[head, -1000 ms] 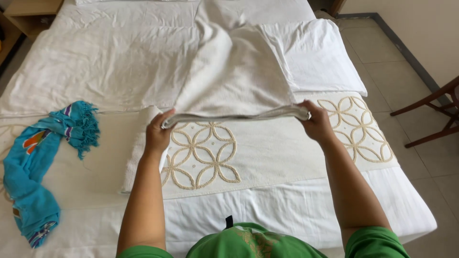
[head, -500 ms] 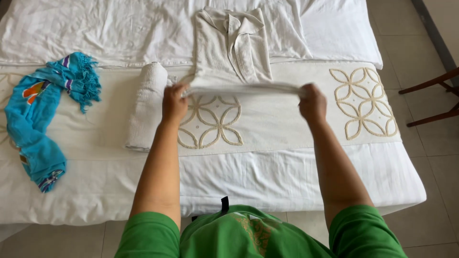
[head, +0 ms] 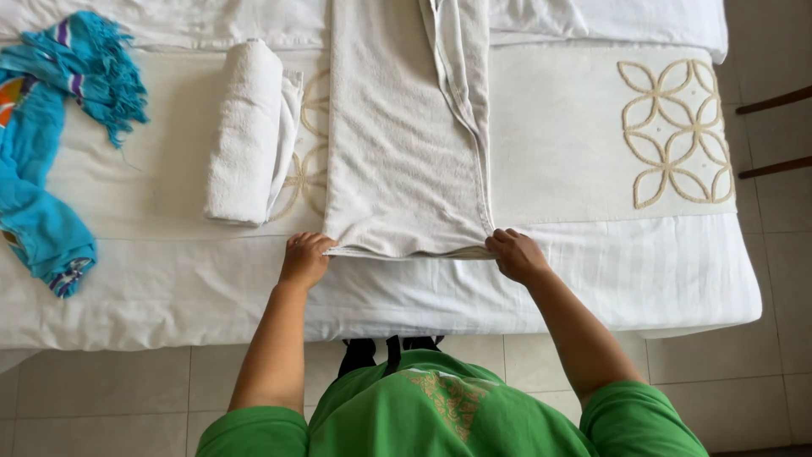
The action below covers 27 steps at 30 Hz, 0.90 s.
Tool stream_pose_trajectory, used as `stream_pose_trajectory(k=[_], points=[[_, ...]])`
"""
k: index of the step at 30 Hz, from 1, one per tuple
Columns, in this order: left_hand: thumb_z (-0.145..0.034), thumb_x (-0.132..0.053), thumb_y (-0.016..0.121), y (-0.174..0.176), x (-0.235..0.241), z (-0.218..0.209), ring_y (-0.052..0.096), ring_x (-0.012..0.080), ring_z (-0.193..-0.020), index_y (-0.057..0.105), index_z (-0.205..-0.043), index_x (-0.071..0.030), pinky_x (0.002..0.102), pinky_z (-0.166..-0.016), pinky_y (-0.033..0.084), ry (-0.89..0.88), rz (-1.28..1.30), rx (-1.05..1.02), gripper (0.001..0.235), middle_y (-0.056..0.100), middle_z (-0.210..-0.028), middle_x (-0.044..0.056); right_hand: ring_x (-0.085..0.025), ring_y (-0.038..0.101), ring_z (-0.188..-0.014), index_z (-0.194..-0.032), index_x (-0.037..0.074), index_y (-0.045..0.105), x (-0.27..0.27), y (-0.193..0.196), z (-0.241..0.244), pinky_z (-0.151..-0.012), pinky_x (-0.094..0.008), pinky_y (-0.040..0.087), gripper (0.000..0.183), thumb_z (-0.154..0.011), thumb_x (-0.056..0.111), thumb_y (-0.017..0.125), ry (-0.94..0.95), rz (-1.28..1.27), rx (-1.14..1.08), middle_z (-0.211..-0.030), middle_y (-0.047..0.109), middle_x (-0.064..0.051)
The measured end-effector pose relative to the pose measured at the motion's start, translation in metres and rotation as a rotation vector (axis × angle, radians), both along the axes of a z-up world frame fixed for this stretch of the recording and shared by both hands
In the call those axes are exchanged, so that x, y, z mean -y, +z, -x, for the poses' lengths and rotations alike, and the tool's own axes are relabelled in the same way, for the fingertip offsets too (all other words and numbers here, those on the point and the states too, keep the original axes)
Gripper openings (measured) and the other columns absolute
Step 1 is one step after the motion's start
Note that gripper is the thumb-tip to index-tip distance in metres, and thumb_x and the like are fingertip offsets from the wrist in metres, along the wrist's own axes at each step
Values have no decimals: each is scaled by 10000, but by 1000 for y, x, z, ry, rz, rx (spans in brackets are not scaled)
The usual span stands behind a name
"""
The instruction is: Folding and rolling bath towels on a bed and then using a cleaning cloth to wipe down furniture surfaces in a hotel room.
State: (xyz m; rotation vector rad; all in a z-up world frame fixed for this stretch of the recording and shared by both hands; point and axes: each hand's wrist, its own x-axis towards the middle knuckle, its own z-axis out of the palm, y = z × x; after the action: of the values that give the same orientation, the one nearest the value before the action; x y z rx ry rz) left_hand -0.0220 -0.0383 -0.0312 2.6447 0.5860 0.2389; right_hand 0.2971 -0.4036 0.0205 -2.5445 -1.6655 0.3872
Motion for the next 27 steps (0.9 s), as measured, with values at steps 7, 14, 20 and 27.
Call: stream_pose_trajectory(k=[7, 14, 20, 27], points=[[-815, -74, 698, -22, 13, 20, 592, 210, -1201, 752, -1050, -191, 432, -1121, 346, 0, 90, -190, 269, 713, -1121, -12, -190, 510, -1283, -1080, 159, 669, 22, -46, 29, -1055, -388, 442, 202, -891, 86, 668, 141, 101, 44, -1232, 632, 28], [-828, -38, 559, -55, 29, 6, 514, 183, -1291, 666, -1270, -227, 463, -1121, 327, -347, -348, -204, 493, 624, -1316, -20, -276, 427, -1390, -1392, 156, 526, 18, -95, 49, -1152, -498, 291, 535, -859, 153, 572, 186, 91, 268, -1493, 470, -109], [-896, -108, 546, -87, 38, 2, 568, 224, -1248, 604, -1232, -168, 459, -1100, 394, -469, -343, -108, 346, 650, -1270, 15, -300, 495, -1360, -1429, 105, 544, 8, -127, 56, -1197, -477, 360, 472, -959, 153, 549, 254, 15, 224, -1434, 530, -122], [-996, -30, 511, -78, 0, -32, 686, 280, -1024, 579, -1203, -111, 409, -860, 567, -134, 153, -161, 233, 697, -1115, 47, -331, 682, -1007, -1292, 104, 635, -14, -91, 28, -859, -431, 600, 338, -964, 117, 557, -101, -126, -173, -1153, 609, -116]])
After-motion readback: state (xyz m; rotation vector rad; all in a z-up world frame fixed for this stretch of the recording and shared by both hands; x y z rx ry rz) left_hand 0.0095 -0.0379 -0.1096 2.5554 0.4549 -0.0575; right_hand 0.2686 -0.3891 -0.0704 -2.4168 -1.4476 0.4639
